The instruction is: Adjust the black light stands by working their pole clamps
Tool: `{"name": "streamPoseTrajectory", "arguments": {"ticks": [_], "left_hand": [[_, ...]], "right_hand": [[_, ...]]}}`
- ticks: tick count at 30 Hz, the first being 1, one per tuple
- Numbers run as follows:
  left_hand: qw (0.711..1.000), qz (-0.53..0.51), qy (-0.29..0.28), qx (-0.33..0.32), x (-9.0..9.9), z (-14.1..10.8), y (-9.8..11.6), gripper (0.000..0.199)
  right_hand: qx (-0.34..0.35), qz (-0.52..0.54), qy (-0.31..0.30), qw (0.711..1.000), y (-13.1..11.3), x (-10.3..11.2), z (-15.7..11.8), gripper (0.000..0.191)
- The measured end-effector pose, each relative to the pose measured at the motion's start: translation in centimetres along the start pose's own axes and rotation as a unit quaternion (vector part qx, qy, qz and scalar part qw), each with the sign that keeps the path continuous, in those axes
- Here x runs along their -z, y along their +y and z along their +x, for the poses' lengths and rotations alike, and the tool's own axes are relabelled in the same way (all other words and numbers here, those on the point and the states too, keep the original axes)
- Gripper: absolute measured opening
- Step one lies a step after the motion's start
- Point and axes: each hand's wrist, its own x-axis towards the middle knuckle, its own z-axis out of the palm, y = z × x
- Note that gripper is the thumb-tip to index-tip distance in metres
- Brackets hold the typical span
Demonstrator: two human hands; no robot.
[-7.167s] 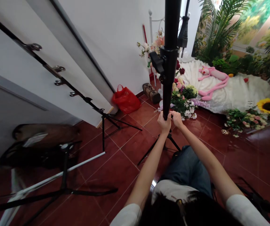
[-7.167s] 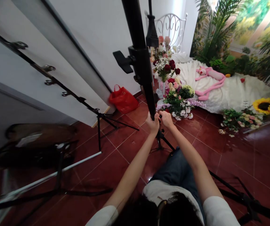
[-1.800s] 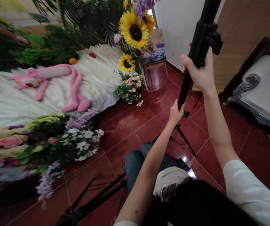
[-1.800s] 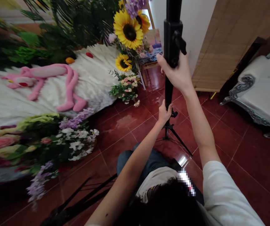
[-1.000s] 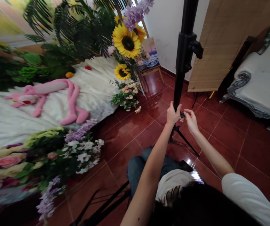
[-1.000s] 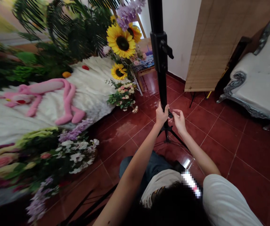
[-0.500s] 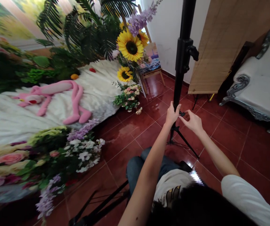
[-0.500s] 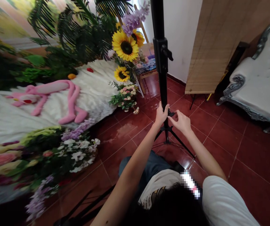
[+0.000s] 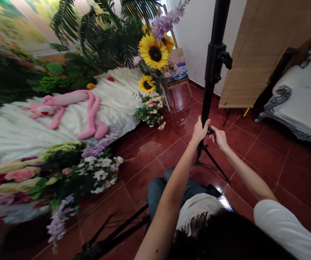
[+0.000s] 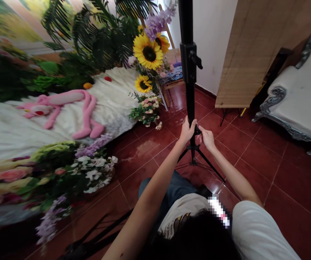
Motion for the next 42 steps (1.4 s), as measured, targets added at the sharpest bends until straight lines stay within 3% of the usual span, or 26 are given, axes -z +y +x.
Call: {"name": "streamPoseTrajectory", "arguments": {"ticks": [4,9,13,16,21,25,27,30,32,34,35,37,40,42], "left_hand": [[1.000,-0.001,0.006,0.006,-0.1,0.0,0.0,0.042],[1.000,0.006,0.007,-0.004,-0.2,0.1,-0.3,0.040],[1.000,0.017,0.021,-0.006,-0.2,0.0,-0.6,0.039],[1.000,0.021,0.021,-0.002,-0.2,-0.1,-0.7,0.037],[0.997,0.076,0.010,0.013,0.1,-0.3,0.2,0.035],[0.991,0.129,-0.031,0.006,2.6,-2.5,1.4,0.038],[0.990,0.135,-0.045,0.015,5.2,-5.5,1.8,0.042],[0.988,0.130,-0.017,0.081,10.5,-12.8,2.1,0.037],[0.975,0.112,0.094,0.170,14.2,-19.0,2.1,0.038],[0.920,0.155,0.266,0.244,17.4,-25.5,2.1,0.039],[0.883,0.183,0.347,0.257,18.9,-28.6,2.2,0.038],[0.807,0.241,0.456,0.288,21.3,-34.2,2.8,0.038],[0.717,0.297,0.549,0.312,24.1,-40.2,4.8,0.037],[0.686,0.310,0.585,0.302,25.8,-42.7,6.6,0.037]], "right_hand": [[-0.003,0.019,0.006,1.000,0.1,-0.3,0.1,0.065],[-0.099,0.032,-0.040,0.994,-0.5,-0.5,-0.1,0.068],[0.000,-0.075,0.004,0.997,-0.7,-0.5,0.0,0.073],[0.025,-0.103,0.006,0.994,-0.6,-0.4,0.4,0.075],[-0.006,-0.020,-0.030,0.999,0.0,-0.8,0.7,0.074],[-0.055,0.084,-0.055,0.993,0.3,-1.5,-0.2,0.069],[-0.070,0.111,-0.022,0.991,0.4,-1.8,-0.9,0.067],[-0.039,0.136,0.081,0.987,0.9,-2.5,-2.1,0.065],[-0.022,0.155,0.141,0.978,1.6,-3.5,-3.0,0.061],[-0.018,0.163,0.141,0.976,2.4,-5.4,-3.9,0.057],[-0.018,0.161,0.115,0.980,2.6,-6.7,-4.5,0.056],[-0.019,0.153,0.034,0.987,2.8,-10.0,-6.0,0.054],[-0.010,0.131,-0.111,0.985,1.9,-16.0,-9.0,0.056],[0.015,0.113,-0.213,0.970,0.6,-20.2,-11.2,0.058]]}}
